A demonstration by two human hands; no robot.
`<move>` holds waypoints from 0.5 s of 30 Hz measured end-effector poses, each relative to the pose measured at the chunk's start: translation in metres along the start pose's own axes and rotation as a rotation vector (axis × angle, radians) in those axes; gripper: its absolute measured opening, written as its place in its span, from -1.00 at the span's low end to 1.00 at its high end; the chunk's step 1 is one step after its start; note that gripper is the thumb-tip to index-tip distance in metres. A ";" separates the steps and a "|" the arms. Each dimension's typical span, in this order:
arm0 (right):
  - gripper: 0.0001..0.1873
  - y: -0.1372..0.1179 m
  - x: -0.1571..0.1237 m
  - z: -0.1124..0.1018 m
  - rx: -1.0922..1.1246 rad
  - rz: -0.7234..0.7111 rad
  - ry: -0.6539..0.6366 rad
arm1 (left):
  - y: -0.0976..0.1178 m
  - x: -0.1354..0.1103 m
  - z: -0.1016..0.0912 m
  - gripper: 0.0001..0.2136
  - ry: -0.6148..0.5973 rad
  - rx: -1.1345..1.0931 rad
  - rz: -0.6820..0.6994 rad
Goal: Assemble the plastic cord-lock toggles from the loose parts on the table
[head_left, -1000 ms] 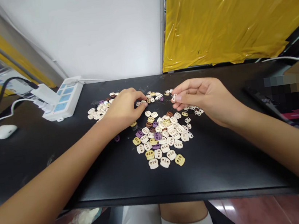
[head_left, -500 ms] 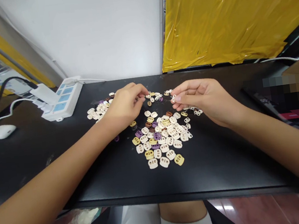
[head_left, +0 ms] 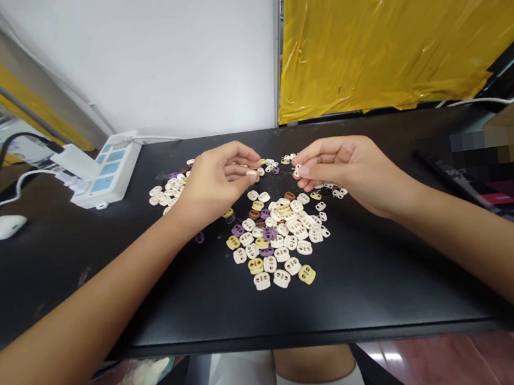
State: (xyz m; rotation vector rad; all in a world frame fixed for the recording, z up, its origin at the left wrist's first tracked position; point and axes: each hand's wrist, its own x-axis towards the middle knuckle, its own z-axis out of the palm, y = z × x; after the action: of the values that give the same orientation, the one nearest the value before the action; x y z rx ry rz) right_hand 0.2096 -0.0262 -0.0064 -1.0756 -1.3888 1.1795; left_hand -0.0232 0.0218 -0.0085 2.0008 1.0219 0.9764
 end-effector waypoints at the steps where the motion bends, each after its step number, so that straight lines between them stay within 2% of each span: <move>1: -0.83 0.000 0.000 0.000 0.000 0.003 -0.004 | 0.004 -0.002 0.003 -0.76 0.002 -0.073 -0.028; 5: -0.85 0.000 -0.001 0.002 -0.018 -0.003 -0.049 | 0.019 -0.009 0.011 -0.70 -0.057 -0.231 -0.113; 10: -0.85 -0.001 -0.003 0.002 -0.037 -0.047 -0.112 | 0.031 -0.016 0.014 -0.70 -0.105 -0.267 -0.121; 15: -0.84 -0.002 -0.005 0.002 -0.053 -0.061 -0.155 | 0.031 -0.016 0.013 -0.78 -0.129 -0.262 -0.119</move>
State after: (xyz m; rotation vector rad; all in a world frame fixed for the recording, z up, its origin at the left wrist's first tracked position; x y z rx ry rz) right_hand 0.2084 -0.0315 -0.0051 -0.9878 -1.5694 1.2087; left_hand -0.0081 -0.0094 0.0058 1.7437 0.8832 0.8577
